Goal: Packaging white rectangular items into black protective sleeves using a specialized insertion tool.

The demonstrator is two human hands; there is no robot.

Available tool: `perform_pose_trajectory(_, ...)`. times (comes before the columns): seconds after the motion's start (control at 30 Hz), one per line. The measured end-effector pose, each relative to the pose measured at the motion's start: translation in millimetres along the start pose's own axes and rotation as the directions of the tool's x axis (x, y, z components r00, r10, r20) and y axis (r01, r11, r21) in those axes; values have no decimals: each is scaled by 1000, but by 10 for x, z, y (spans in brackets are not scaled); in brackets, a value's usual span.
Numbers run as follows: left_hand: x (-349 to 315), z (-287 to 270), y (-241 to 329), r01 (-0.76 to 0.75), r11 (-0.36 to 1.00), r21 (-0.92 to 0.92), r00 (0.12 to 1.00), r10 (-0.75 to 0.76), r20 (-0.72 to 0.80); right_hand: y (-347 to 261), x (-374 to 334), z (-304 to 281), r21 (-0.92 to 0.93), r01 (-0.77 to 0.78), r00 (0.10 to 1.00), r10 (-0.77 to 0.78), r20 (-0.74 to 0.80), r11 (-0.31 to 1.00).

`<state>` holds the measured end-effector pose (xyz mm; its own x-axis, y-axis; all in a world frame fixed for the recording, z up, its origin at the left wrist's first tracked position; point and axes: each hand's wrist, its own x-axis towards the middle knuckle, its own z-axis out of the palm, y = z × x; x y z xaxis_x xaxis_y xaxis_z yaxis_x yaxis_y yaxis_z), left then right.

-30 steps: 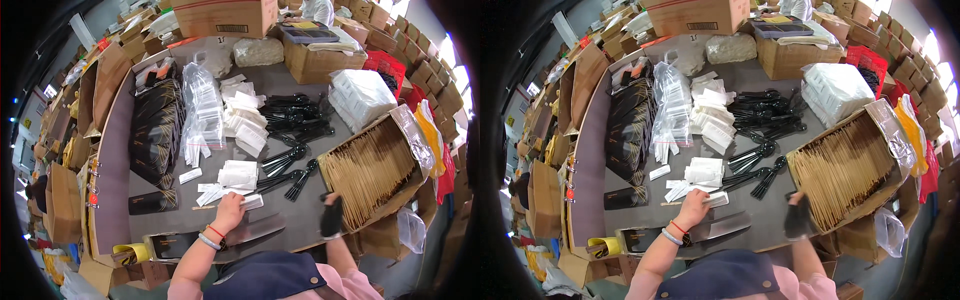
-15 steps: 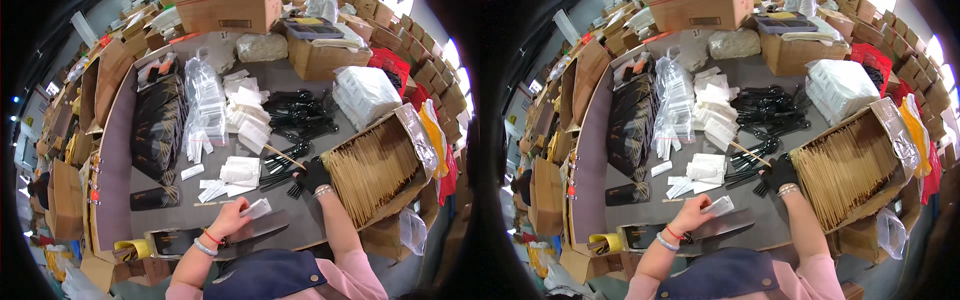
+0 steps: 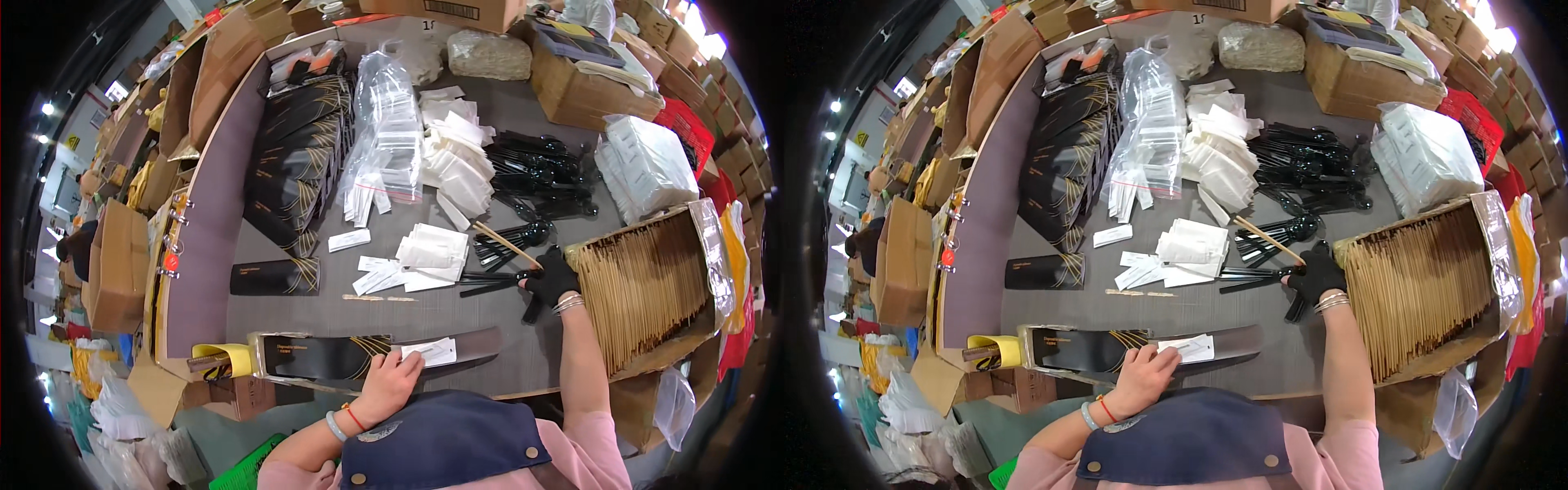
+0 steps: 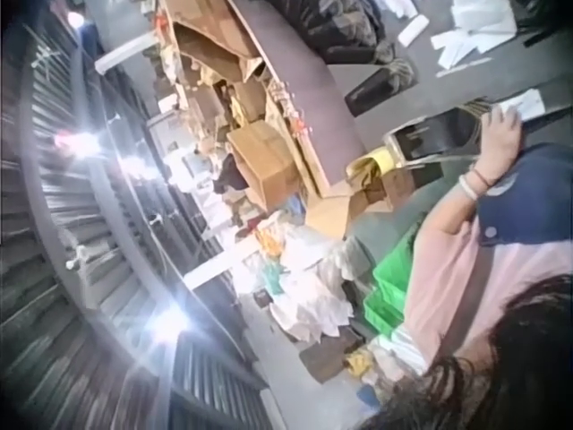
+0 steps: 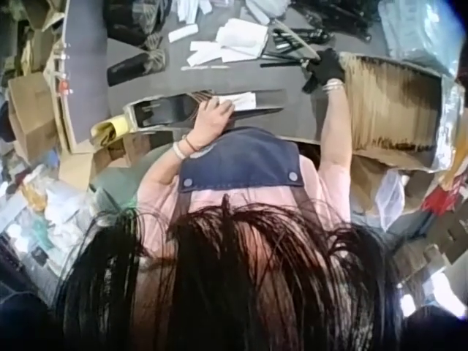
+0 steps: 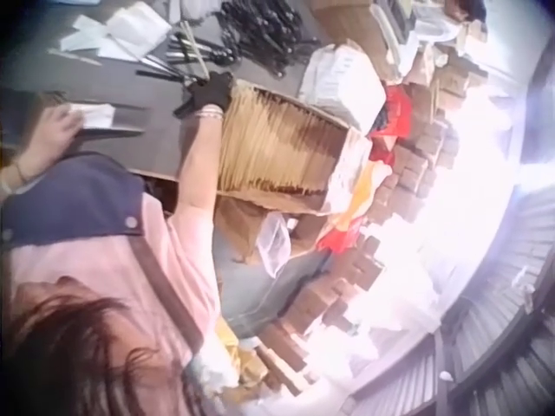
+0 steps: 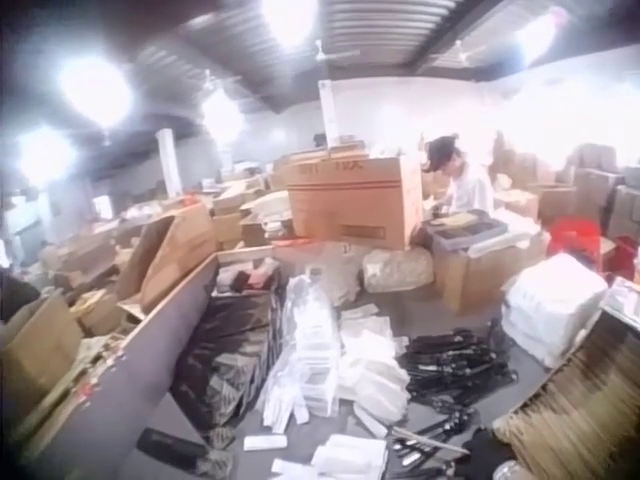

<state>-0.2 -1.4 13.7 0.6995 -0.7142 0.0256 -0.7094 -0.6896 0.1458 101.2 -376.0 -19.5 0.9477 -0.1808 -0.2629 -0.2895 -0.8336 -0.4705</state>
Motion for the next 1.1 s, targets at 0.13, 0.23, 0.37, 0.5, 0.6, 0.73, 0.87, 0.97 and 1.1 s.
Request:
perform_pose_trajectory(0.13, -50, -57, -10, 1, 999, 33, 1000, 0, -17, 70, 5, 12, -100, 94, 996, -94, 1, 991)
perform_pose_trajectory(0.23, -98, -52, -4, 29, 999, 39, 999, -29, -19, 16, -29, -7, -52, 73, 997, -71, 38, 996)
perform_pose_trajectory(0.37, -150, -110, -1, 54, 998, 43, 999, -53, -11, -15, -198, -37, -16, 210, 965, -210, -155, 978)
perform_pose_trajectory(0.5, -177, -132, -17, 71, 996, 46, 997, -72, 12, -178, -607, -105, 236, 190, 973, -151, -173, 953)
perform_pose_trajectory(0.6, -201, -110, -23, 79, 996, 35, 997, -80, 10, -447, -961, 98, 365, 262, 965, -253, -72, 893)
perform_pose_trajectory(0.73, -212, -111, -29, 72, 997, 36, 997, -73, 10, -656, -1070, 417, 254, 433, 895, -446, -9, 865)
perform_pose_trajectory(0.87, -241, -131, -68, 68, 997, 38, 997, -69, 28, -866, -1092, 613, 173, 437, 888, -454, 75, 883)
perform_pose_trajectory(0.97, -282, -156, -169, 99, 984, -145, 995, -94, 43, -889, -1153, 593, 66, 499, 864, -502, 36, 864)
perform_pose_trajectory(1.1, -276, -210, -404, 246, 937, -247, 967, -254, 2, -655, -1160, 531, -34, 630, 774, -623, 109, 776)
